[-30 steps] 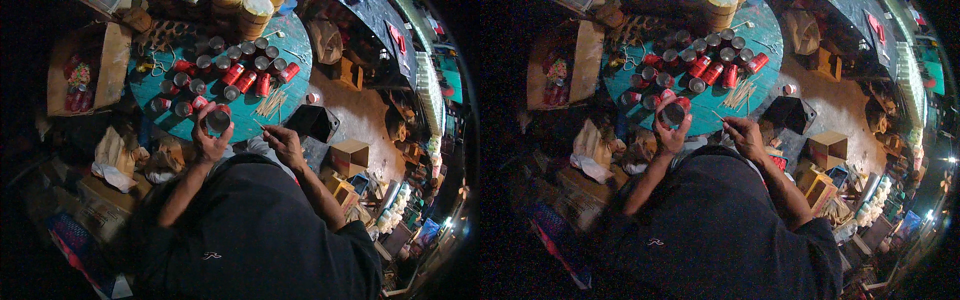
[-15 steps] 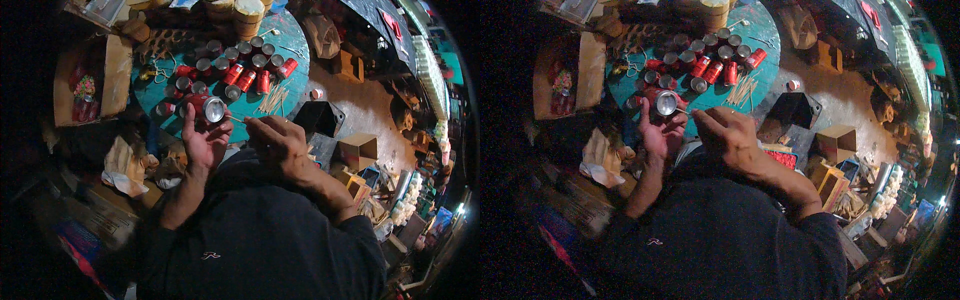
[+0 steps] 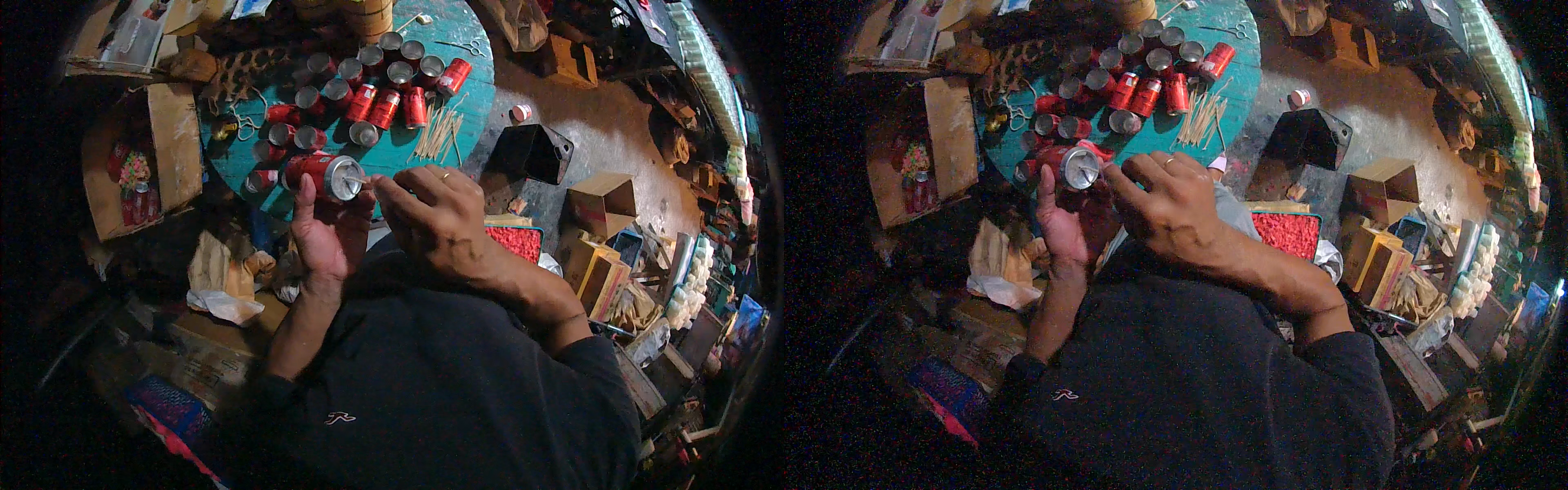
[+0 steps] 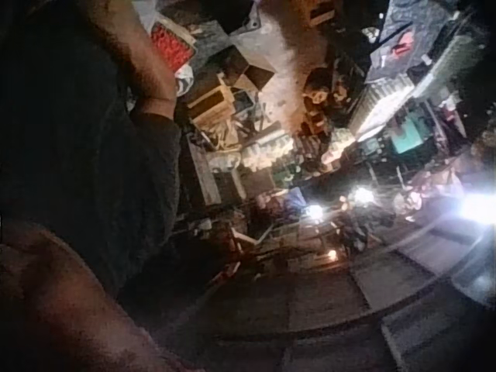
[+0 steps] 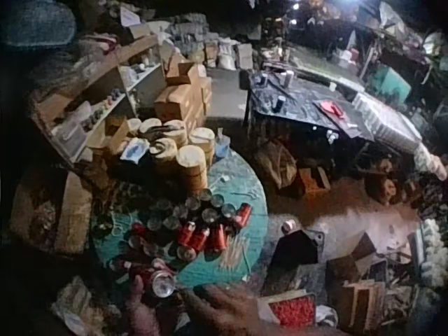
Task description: The person is assembling fireworks by inserting wooden sticks into red cylindrical containers. They handle the sticks and containers one at a time, placing them on a green table.
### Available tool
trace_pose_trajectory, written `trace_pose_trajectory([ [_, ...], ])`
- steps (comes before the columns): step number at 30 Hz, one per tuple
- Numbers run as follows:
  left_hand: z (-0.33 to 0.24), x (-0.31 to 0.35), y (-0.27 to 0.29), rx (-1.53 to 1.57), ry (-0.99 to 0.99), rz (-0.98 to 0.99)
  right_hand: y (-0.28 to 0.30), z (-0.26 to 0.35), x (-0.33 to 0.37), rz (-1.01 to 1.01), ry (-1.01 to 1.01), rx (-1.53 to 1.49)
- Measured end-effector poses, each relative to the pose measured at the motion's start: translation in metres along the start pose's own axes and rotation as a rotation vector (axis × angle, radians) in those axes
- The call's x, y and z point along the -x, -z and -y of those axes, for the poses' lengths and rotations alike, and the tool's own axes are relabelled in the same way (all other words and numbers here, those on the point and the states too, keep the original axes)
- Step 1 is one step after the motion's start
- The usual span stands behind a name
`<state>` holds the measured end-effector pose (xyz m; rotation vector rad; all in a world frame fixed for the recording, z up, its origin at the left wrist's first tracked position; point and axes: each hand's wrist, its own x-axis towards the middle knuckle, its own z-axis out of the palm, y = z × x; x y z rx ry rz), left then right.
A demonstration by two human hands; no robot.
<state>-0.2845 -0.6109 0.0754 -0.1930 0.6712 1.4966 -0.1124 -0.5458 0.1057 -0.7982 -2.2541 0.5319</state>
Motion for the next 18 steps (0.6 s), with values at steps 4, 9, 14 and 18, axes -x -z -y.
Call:
trace_pose_trajectory([
  [4,0.006,-0.005,-0.002,0.039,-0.044,-0.064,-0.002,-0.003,0.001,0.022,0.009,0.025],
  [9,0.007,-0.005,-0.002,0.045,-0.041,0.020,-0.003,-0.010,0.001,0.040,0.045,0.058],
  [14,0.009,-0.002,-0.006,-0.027,-0.062,-0.031,-0.006,-0.010,-0.002,0.099,0.053,0.072],
  [18,0.013,-0.007,-0.007,-0.042,-0.060,0.015,-0.003,-0.006,-0.004,0.057,0.023,0.060],
])
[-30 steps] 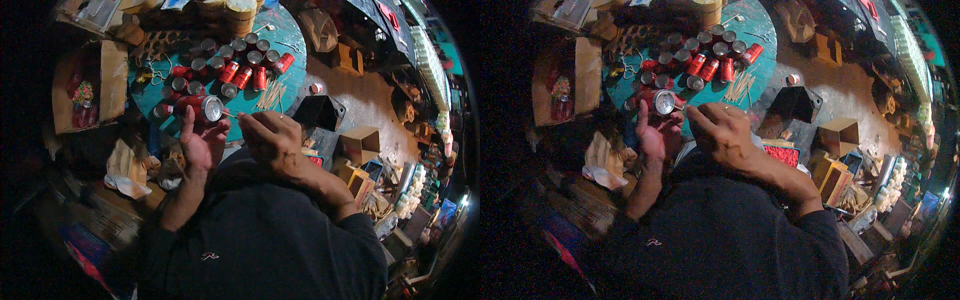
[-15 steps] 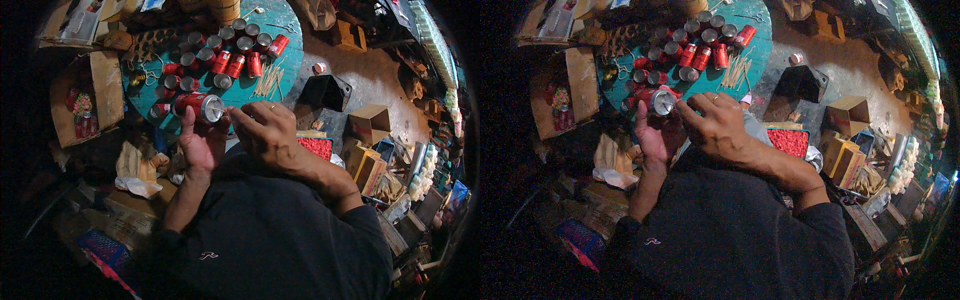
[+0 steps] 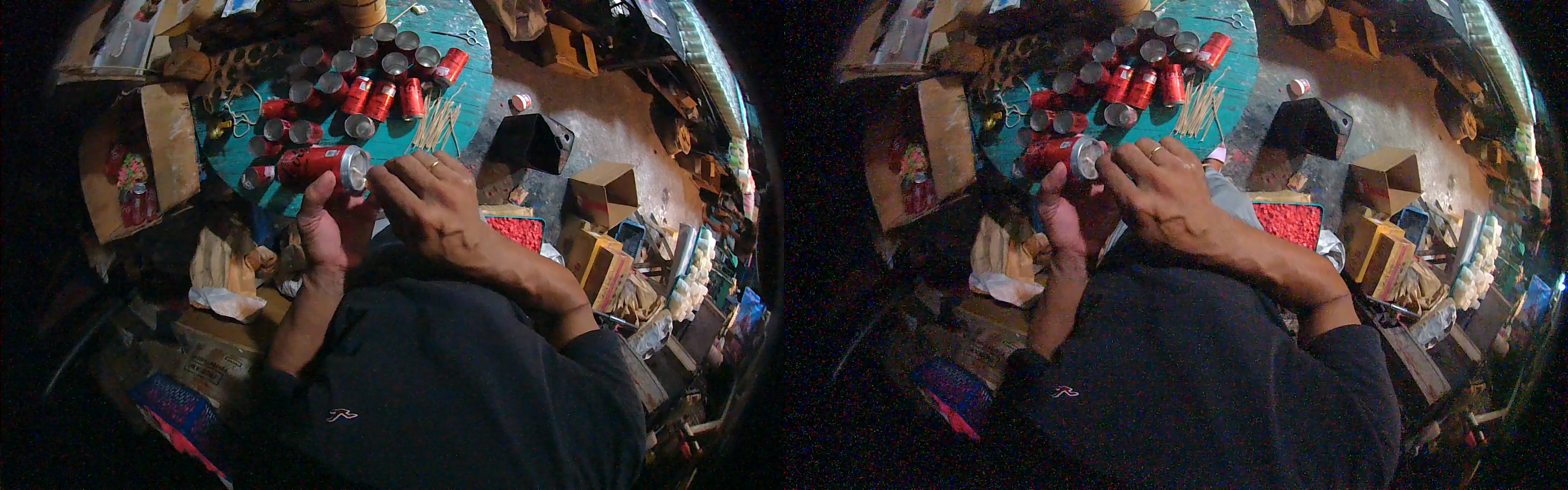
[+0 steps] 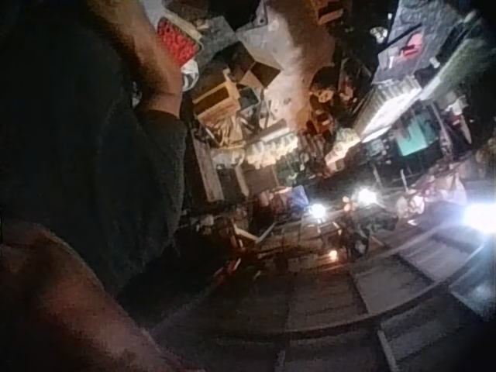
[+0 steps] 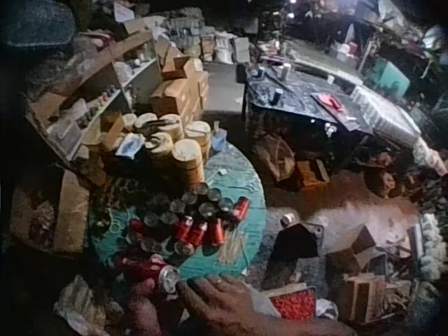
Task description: The person is assembling fireworks by inserting wooden sticks into red cylindrical containers. They handle the sticks and containers one at a time, placing them on a green table.
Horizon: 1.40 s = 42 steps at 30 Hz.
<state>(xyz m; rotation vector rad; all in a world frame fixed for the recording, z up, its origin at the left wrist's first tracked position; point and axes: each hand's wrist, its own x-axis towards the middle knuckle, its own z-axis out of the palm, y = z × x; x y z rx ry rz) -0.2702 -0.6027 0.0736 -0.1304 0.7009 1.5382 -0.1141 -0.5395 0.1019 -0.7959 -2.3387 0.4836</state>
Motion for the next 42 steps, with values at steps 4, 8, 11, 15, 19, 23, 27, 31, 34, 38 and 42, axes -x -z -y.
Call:
trace_pose_trajectory([
  [4,0.003,0.002,0.003,0.078,0.028,-0.020,0.008,0.000,0.000,0.016,-0.023,-0.007],
  [8,0.002,0.006,0.004,0.097,0.087,-0.030,0.012,-0.001,0.002,0.072,-0.070,-0.084],
  [11,0.005,0.007,0.002,0.085,0.050,-0.001,0.011,-0.001,0.003,0.034,-0.072,-0.115],
  [15,0.009,0.009,-0.001,0.062,0.039,0.003,0.011,0.001,0.005,-0.018,-0.070,-0.138],
  [19,0.009,0.012,0.000,0.044,0.071,0.001,0.013,0.002,0.007,-0.004,-0.079,-0.173],
  [23,0.009,0.012,0.001,0.037,0.090,0.014,0.011,0.002,0.008,-0.014,-0.080,-0.207],
  [27,0.011,0.012,0.002,-0.019,0.094,0.003,0.007,0.000,0.011,-0.027,-0.081,-0.222],
  [31,0.013,0.013,0.002,-0.059,0.078,0.035,0.008,-0.001,0.014,0.011,-0.077,-0.212],
  [34,0.014,0.014,0.002,-0.062,0.083,0.061,0.009,0.000,0.014,0.000,-0.056,-0.214],
  [38,0.016,0.014,0.003,-0.034,0.096,0.032,0.009,0.001,0.017,0.013,-0.100,-0.246],
  [42,0.016,0.014,0.004,-0.020,0.083,-0.024,0.007,0.000,0.018,-0.005,-0.155,-0.263],
])
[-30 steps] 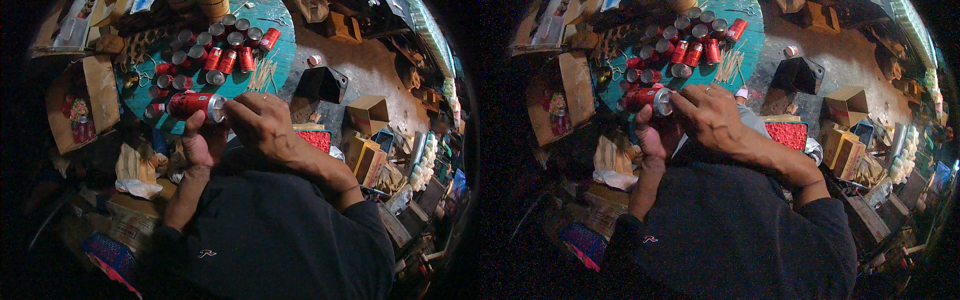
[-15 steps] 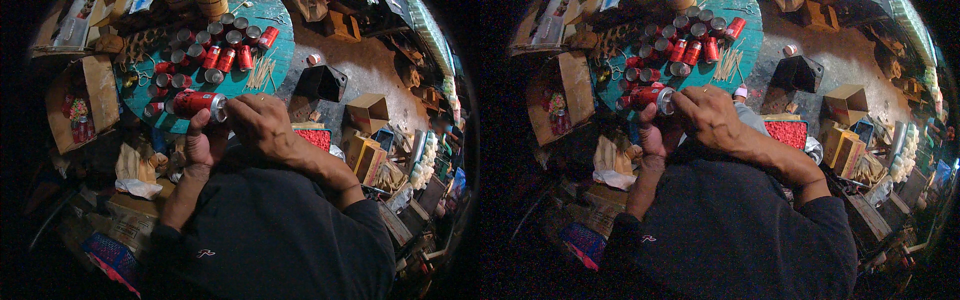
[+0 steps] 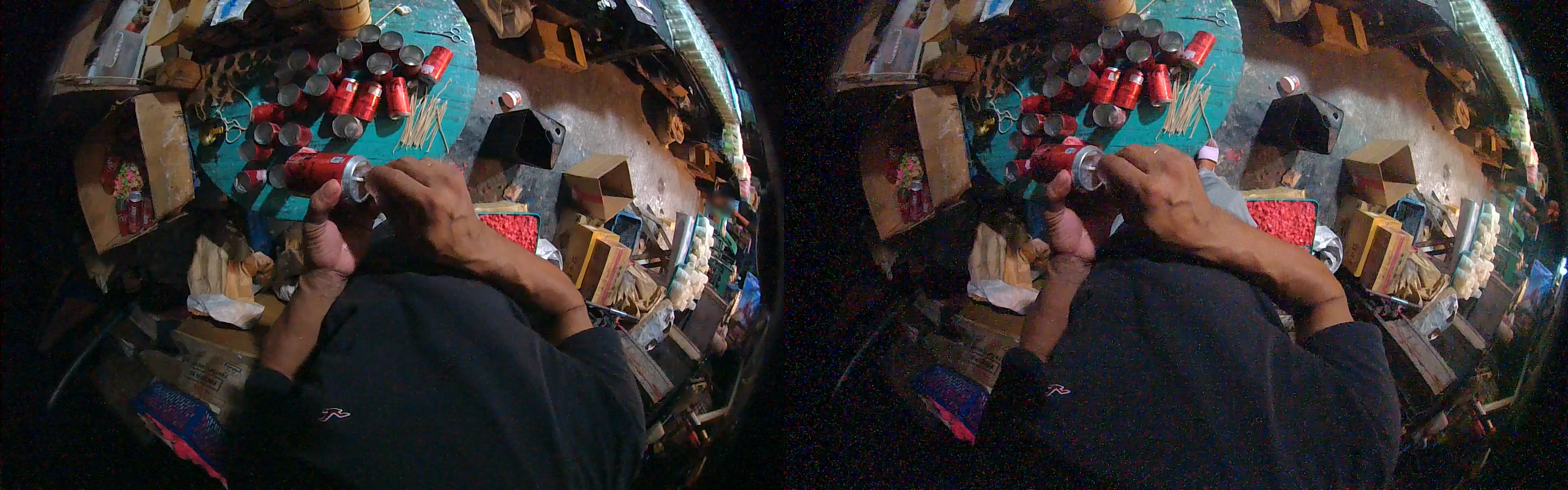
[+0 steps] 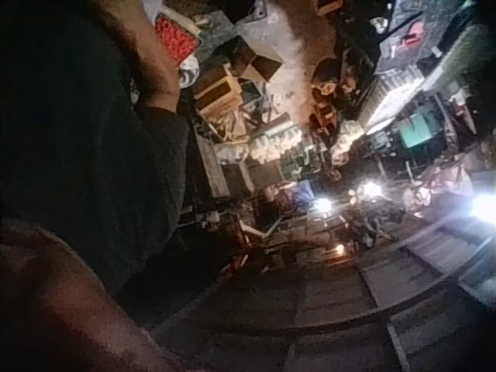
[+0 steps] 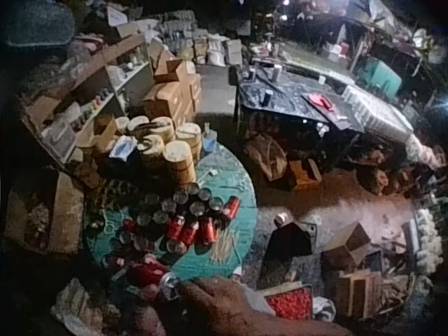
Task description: The person is assembling fireworks by inserting wooden sticks into red cylindrical containers. They handle the sticks and containers one at a time, placing them on a green table.
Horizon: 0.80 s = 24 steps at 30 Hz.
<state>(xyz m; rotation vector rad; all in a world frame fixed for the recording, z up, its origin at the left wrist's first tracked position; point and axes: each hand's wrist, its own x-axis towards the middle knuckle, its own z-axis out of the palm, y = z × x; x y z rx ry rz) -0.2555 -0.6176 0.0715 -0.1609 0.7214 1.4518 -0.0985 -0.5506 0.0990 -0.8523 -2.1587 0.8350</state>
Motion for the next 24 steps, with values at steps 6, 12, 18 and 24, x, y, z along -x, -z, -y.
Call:
trace_pose_trajectory([
  [6,-0.001,-0.004,0.002,0.017,0.038,-0.001,-0.001,-0.001,0.002,-0.031,-0.057,-0.080],
  [12,-0.009,-0.011,0.006,0.077,0.031,0.043,0.002,-0.009,0.005,-0.014,-0.071,0.042],
  [18,0.011,-0.040,0.074,-0.874,-0.517,-0.026,-0.003,-0.048,0.018,-0.024,-0.340,-0.222],
  [24,0.044,-0.119,0.182,-1.490,-0.703,-0.304,-0.019,-0.094,0.038,0.078,-0.814,-0.506],
])
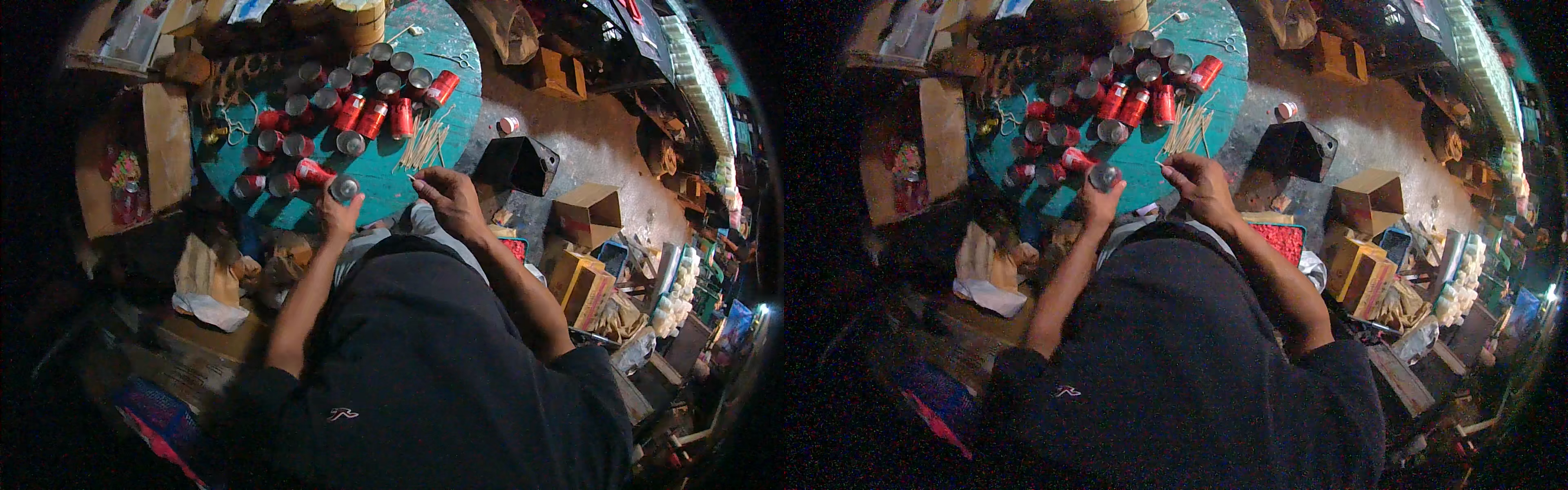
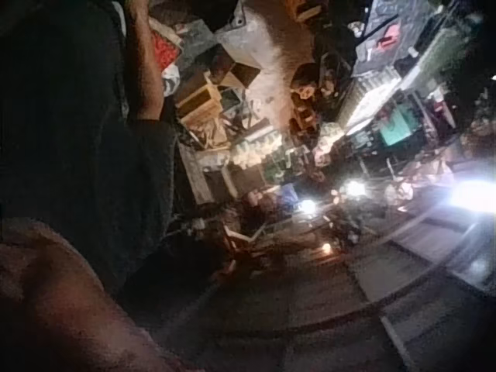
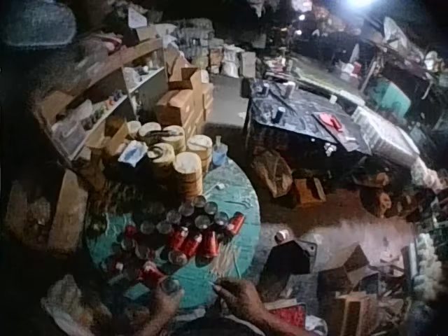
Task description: The person is assembling fireworks by inserting wooden sticks into red cylindrical containers. They handle the sticks and containers one at a time, placing them on a green table.
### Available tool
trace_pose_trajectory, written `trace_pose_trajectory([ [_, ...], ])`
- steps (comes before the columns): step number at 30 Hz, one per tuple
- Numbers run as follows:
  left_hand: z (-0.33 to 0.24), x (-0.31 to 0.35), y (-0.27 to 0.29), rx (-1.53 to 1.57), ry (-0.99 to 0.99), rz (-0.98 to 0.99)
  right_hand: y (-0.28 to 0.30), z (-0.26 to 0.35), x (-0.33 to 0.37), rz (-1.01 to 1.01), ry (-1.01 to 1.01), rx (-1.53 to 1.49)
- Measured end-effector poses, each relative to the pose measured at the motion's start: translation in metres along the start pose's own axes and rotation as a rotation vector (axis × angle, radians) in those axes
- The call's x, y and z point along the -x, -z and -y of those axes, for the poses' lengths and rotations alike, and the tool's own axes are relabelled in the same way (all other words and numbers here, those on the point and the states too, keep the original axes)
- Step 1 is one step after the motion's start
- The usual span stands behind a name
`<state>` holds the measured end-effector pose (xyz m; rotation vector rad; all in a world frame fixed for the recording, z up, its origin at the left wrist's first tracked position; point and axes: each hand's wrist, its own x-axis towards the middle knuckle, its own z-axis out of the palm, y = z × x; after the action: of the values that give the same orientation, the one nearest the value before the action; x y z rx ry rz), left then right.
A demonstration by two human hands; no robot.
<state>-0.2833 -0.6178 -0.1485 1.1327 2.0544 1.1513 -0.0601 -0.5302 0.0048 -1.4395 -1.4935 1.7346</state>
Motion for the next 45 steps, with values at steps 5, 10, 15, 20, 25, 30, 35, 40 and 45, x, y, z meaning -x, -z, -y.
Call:
trace_pose_trajectory([
  [5,0.032,-0.011,-0.035,-0.196,-0.093,-0.039,-0.001,-0.015,-0.006,0.019,0.027,-0.048],
  [10,0.004,-0.005,-0.031,-0.069,0.111,-0.078,0.000,-0.020,-0.010,0.001,0.005,0.081],
  [15,-0.073,0.036,0.024,-0.040,0.086,0.151,0.000,-0.026,-0.012,0.101,0.281,0.342],
  [20,-0.125,0.037,0.037,0.125,-0.185,0.307,-0.015,-0.022,-0.014,0.294,0.485,0.434],
  [25,-0.121,0.028,0.040,0.152,-0.219,0.216,-0.022,-0.013,-0.009,0.306,0.241,0.325],
  [30,-0.107,0.033,0.034,0.134,-0.226,0.188,-0.021,-0.018,-0.017,0.365,0.345,0.386],
  [35,-0.090,0.041,0.016,0.018,-0.106,0.182,-0.016,-0.024,-0.025,0.416,0.711,0.662],
  [40,-0.077,0.041,0.015,0.080,0.175,0.249,-0.014,-0.015,-0.028,0.395,0.925,0.789],
  [45,-0.086,0.040,0.017,0.277,-0.013,0.109,-0.016,-0.013,-0.030,0.381,0.813,0.714],
])
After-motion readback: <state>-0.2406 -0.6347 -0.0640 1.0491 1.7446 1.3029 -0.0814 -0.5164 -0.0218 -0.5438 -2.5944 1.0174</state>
